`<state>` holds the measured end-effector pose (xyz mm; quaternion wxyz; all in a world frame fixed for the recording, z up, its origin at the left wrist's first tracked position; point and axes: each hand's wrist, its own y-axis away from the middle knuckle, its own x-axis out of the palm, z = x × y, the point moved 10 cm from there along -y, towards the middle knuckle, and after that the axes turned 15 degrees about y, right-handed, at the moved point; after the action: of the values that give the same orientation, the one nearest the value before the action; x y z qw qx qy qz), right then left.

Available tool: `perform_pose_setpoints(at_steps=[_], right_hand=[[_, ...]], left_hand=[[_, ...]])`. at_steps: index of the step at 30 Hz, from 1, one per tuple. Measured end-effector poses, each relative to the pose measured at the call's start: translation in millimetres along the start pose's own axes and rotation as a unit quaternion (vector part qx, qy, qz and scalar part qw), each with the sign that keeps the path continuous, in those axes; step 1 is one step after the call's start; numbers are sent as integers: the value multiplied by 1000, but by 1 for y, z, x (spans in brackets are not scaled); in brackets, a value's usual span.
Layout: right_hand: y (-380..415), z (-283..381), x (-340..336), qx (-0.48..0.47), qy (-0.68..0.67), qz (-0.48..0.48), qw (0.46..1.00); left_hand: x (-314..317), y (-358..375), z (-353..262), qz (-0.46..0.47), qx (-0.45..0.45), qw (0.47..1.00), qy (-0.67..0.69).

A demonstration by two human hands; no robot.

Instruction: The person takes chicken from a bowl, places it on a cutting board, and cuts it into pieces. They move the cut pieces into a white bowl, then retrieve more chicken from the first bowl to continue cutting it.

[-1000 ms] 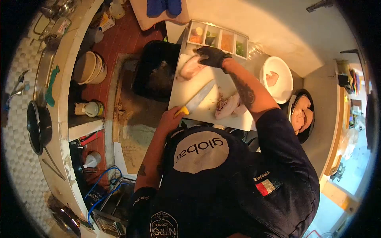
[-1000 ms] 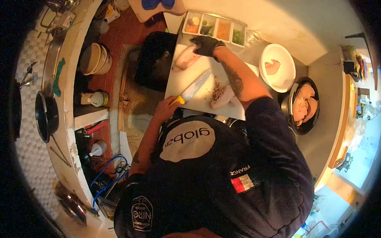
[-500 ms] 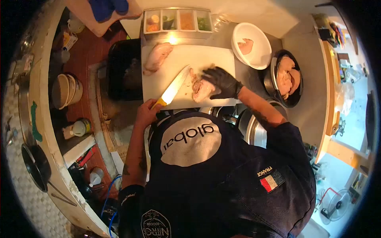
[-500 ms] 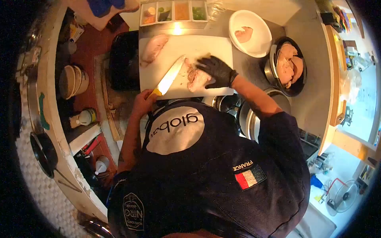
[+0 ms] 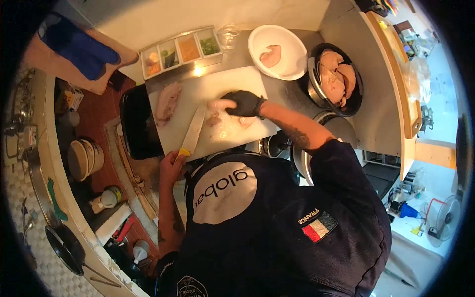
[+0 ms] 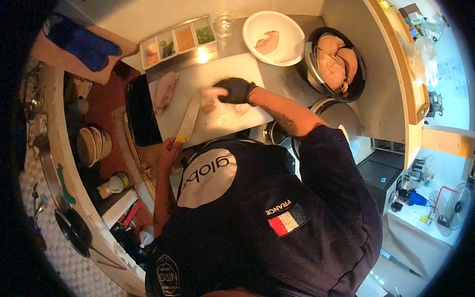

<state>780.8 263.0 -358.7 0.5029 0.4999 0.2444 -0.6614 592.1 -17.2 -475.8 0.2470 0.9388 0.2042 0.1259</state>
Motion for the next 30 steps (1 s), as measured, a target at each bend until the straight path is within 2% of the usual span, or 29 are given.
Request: perform_pose_setpoints(at_steps=[2, 4, 5, 7, 8, 10, 11, 13, 15, 16, 17, 19, 20, 21, 22, 24, 25, 27, 30], right_hand=[[14, -64, -14, 150, -67, -28, 986], [42, -97, -53, 251, -246, -17, 936], [49, -135, -56, 247, -297, -24, 922], [46, -231, -50, 208, -390, -109, 890], [45, -277, -49, 171, -430, -186, 867], [61, -385, -30, 304, -423, -175, 836], [79, -351, -56, 336, -435, -185, 815], [102, -342, -81, 392, -413, -223, 791], [115, -323, -110, 392, -141, -316, 852], [120, -303, -122, 378, 0, -354, 855], [113, -267, -129, 317, 108, -378, 863], [94, -174, -124, 203, 21, -416, 886], [74, -128, -108, 180, -61, -330, 925], [59, -101, -69, 126, -35, -310, 942], [42, -60, -38, 91, -118, -209, 967], [15, 14, 7, -4, 75, -131, 988], [5, 28, 34, 16, 26, -69, 997], [-11, 58, 73, 18, 116, 46, 992], [-17, 72, 93, 22, 85, 34, 996]], left_hand=[[1, 3, -2, -13, 3, 1000, 5], [1, 6, -4, -32, -1, 999, 21], [0, 8, -2, -44, -7, 998, 33], [-2, 10, -1, -60, -12, 997, 40], [-3, 11, -1, -65, -11, 997, 35], [-3, 15, 0, -79, -11, 996, 30], [-3, 17, -2, -89, -10, 996, 28], [0, 19, -10, -98, -7, 995, 23], [3, 21, -15, -95, -5, 995, 16], [5, 21, -17, -88, 2, 996, 22], [7, 20, -18, -81, 9, 996, 28], [3, 16, -9, -71, 12, 996, 45], [-2, 10, 3, -66, 7, 996, 55], [-5, 7, 9, -59, 4, 996, 65], [-6, 9, 6, -59, -10, 997, 47], [0, 13, -8, -54, -37, 998, 13], [0, 12, -8, -48, -37, 998, 13], [0, 10, -6, -28, -33, 999, 15], [-6, -2, 13, -27, -31, 997, 58]])
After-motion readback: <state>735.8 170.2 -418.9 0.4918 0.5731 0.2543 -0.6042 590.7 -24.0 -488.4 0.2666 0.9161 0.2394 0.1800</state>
